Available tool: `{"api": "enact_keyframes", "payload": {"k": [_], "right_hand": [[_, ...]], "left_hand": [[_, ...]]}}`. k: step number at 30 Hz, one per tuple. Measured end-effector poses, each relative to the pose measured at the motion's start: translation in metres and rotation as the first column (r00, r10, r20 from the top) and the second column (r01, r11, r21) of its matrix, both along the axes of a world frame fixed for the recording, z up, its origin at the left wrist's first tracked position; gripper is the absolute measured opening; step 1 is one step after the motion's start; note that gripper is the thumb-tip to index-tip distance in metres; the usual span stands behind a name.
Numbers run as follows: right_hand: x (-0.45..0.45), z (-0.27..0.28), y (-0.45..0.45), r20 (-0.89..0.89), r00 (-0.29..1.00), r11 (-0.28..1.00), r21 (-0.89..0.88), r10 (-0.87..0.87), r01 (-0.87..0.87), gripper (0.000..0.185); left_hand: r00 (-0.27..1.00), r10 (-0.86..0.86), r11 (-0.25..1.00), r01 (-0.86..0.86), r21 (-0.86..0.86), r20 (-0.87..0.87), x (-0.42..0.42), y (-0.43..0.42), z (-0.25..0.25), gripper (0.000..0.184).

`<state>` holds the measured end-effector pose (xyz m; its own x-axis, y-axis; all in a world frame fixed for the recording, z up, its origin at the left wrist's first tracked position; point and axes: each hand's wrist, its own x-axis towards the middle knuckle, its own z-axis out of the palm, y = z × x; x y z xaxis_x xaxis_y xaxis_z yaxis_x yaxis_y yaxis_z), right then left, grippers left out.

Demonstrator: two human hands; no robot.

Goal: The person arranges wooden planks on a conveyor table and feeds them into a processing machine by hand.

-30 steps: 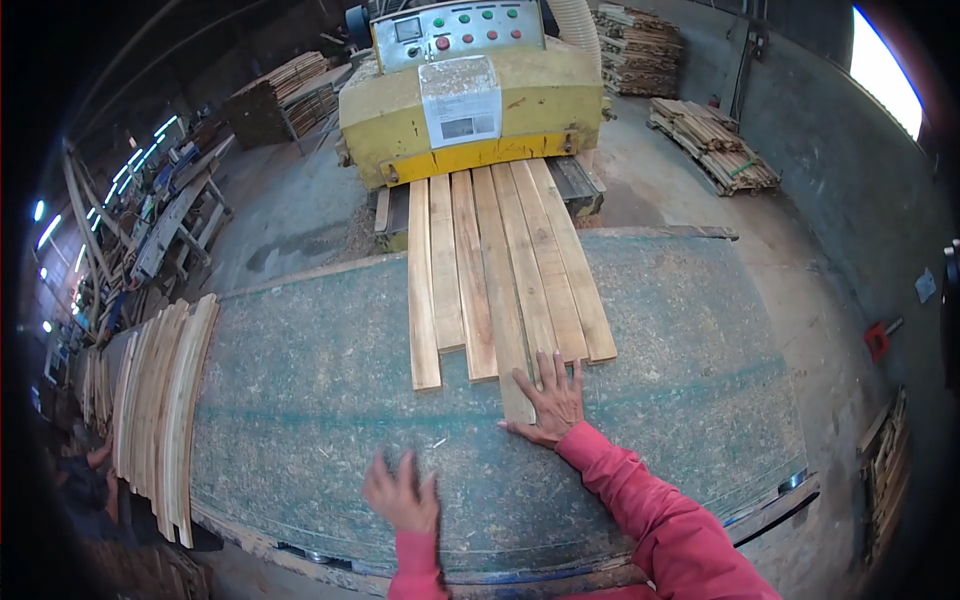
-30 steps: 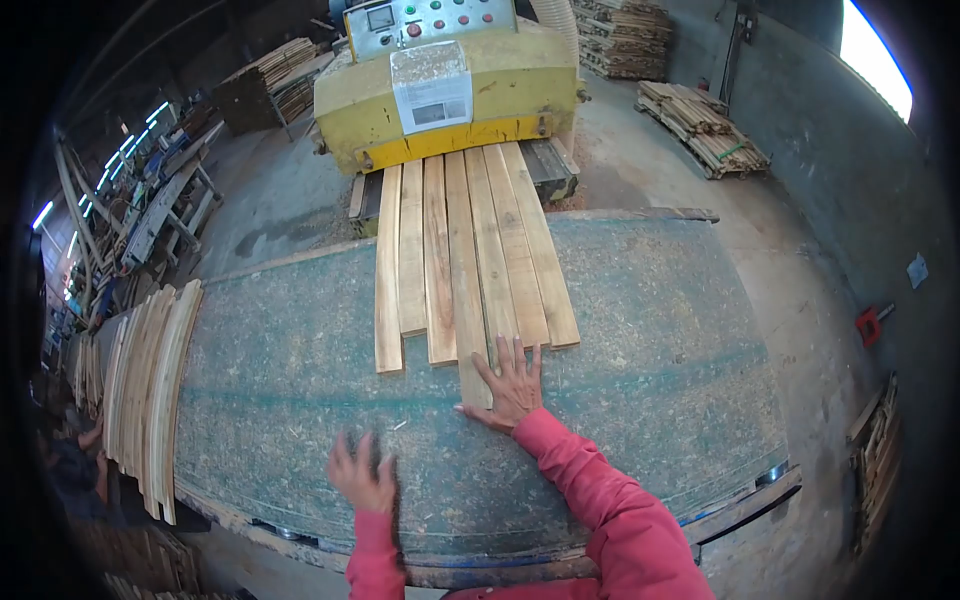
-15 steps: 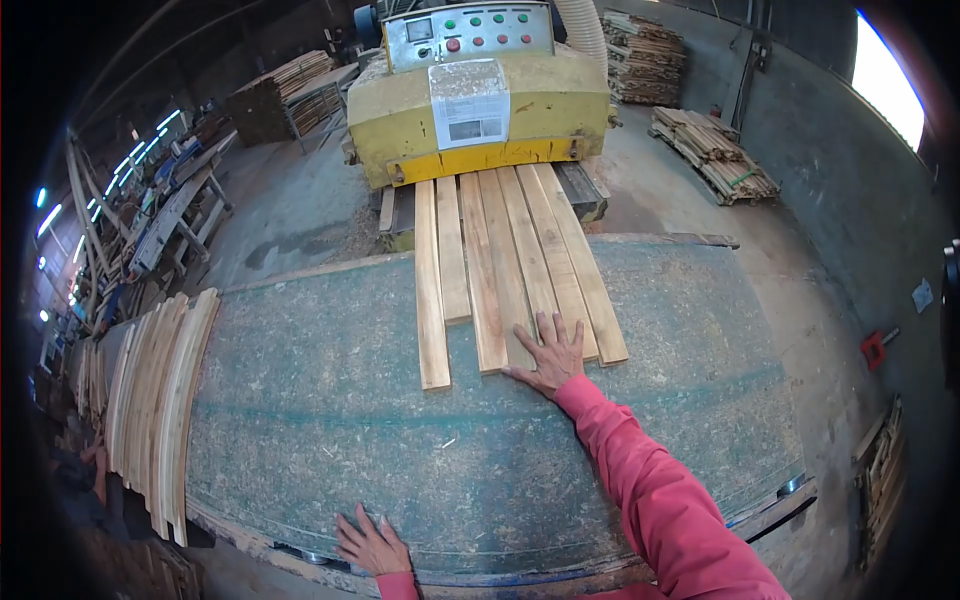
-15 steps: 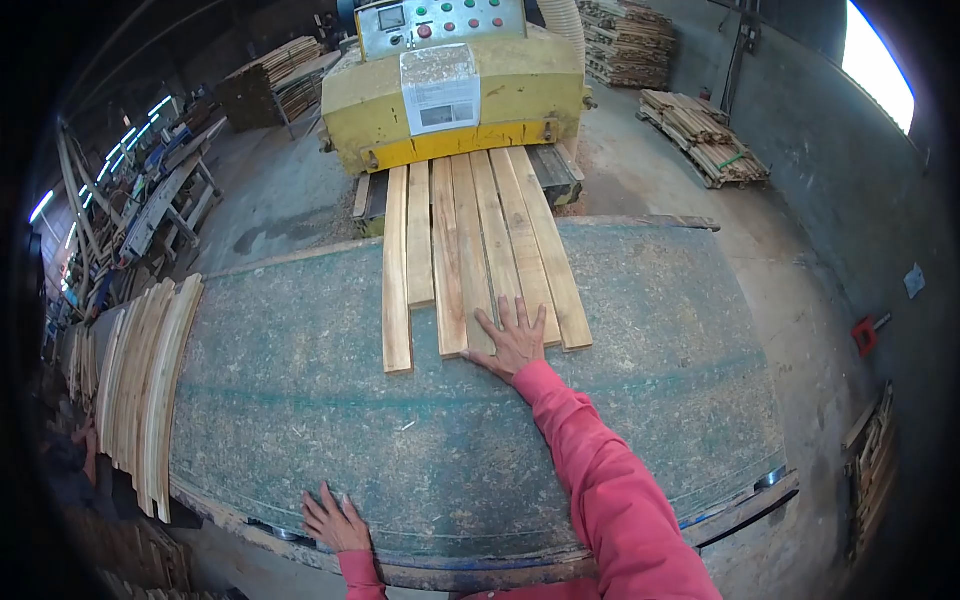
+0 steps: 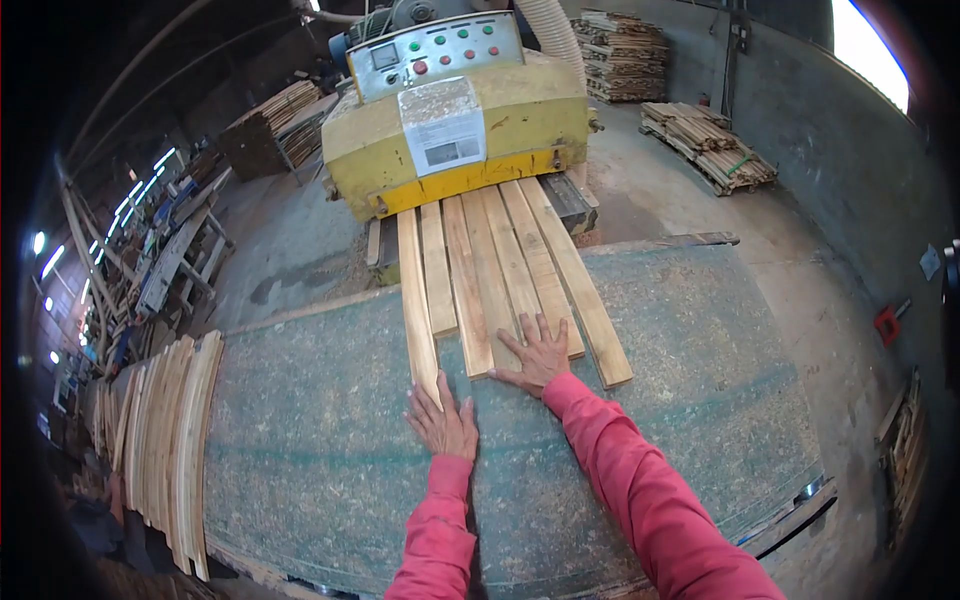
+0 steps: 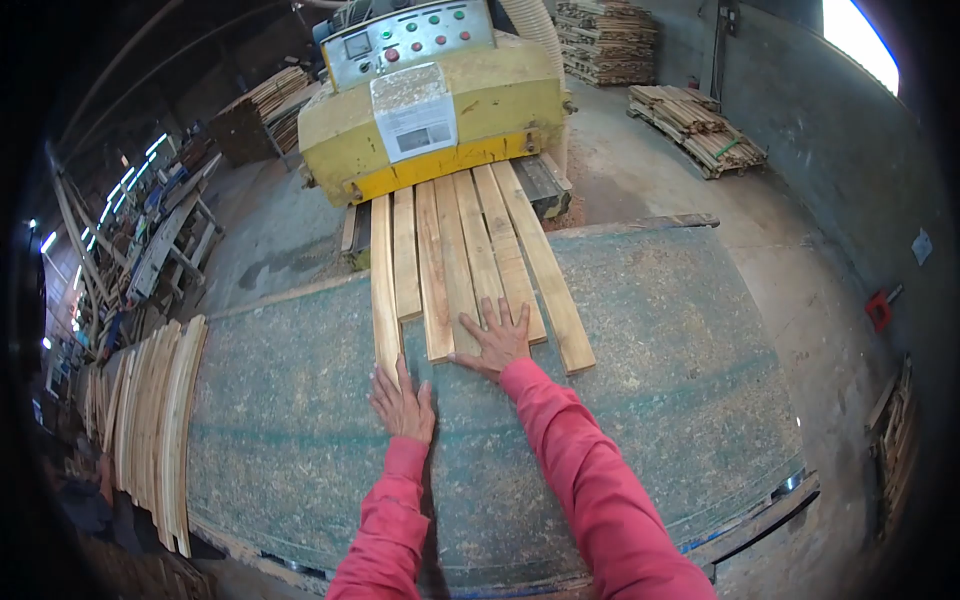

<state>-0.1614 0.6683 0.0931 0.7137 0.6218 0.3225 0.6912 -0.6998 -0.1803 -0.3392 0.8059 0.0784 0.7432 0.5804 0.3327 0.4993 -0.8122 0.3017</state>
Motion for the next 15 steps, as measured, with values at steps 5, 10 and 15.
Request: {"api": "enact_keyframes", "payload": {"k": [5,10,15], "right_hand": [[0.019,0.000,0.012,-0.028,1.000,1.000,0.006,-0.001,0.001,0.089],[0.038,-0.001,0.026,-0.034,0.999,1.000,0.021,-0.010,0.011,0.090],[0.055,0.012,0.034,-0.087,0.996,1.000,-0.032,-0.003,0.001,0.089]], "left_hand": [[0.985,0.057,0.998,-0.058,-0.006,-0.164,0.037,0.016,-0.005,0.076],[0.983,0.047,0.999,-0.043,0.026,-0.175,0.055,0.036,-0.006,0.080],[0.973,0.023,1.000,-0.027,-0.015,-0.228,0.071,0.045,0.010,0.089]]}}
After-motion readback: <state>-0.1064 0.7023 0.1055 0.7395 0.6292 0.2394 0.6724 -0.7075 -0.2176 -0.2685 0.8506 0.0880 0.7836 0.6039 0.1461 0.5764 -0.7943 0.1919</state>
